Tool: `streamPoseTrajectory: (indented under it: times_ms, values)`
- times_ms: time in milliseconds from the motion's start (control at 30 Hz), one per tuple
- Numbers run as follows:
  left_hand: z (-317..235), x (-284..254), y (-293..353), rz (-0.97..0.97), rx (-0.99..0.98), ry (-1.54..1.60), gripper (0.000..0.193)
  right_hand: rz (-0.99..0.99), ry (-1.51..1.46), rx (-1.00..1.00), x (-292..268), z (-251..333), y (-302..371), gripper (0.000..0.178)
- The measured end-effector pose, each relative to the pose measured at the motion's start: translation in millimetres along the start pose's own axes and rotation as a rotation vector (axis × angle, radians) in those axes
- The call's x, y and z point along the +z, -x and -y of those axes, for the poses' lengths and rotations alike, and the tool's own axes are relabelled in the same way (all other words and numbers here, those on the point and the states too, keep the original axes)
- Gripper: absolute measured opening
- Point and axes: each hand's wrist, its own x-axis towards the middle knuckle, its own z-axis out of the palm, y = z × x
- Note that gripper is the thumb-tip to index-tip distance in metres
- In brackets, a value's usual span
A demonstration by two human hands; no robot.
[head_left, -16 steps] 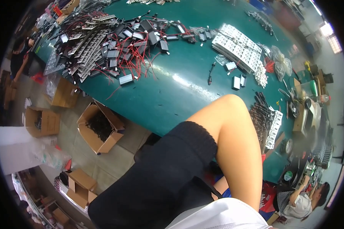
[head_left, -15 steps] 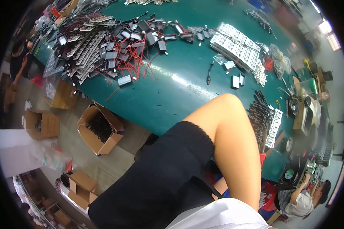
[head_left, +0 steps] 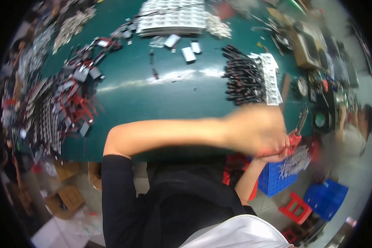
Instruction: The person attaches wires from battery packs onto a circuit board strip using a soldering iron by hand.
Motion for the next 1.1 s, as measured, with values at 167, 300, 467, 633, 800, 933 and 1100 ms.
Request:
streamPoseTrajectory:
  times_ms: [167,300,467,633,800,933,1100]
  values:
    - [147.0,-29.9,-45.3,-0.226,-0.257,-0.666,0.037,-0.102,-0.156,-0.213,-0.2,-32.0,-11.1,0.073]
    - [205.1,-19.5,-71.1,-0.326,-0.23,-0.825,0.042,-0.063,-0.166,-0.216,-0.3,-35.4,-11.6,0.07]
    - [188.8,-27.0,-71.5,-0.361,-0.279,-0.303,0.033,-0.085,-0.189,-0.207,-2.7,-29.7,-10.0,0.07]
    - [81.6,-87.3,-13.1,-0.413,-0.434,0.219,0.03,-0.078,-0.163,-0.195,0.7,-26.0,-11.4,0.072]
    - [-13.1,-157.0,68.3,-0.51,-0.773,0.202,0.029,-0.127,-0.159,-0.11,-0.6,-31.1,-14.1,0.075]
    - [-6.8,-128.9,147.7,-0.701,-1.083,0.44,0.028,-0.172,-0.147,-0.021,-2.8,-23.2,-13.7,0.073]
    - [16.6,-92.1,181.1,-0.534,-1.049,-0.082,0.026,-0.133,0.013,0.066,1.3,-18.4,-16.4,0.069]
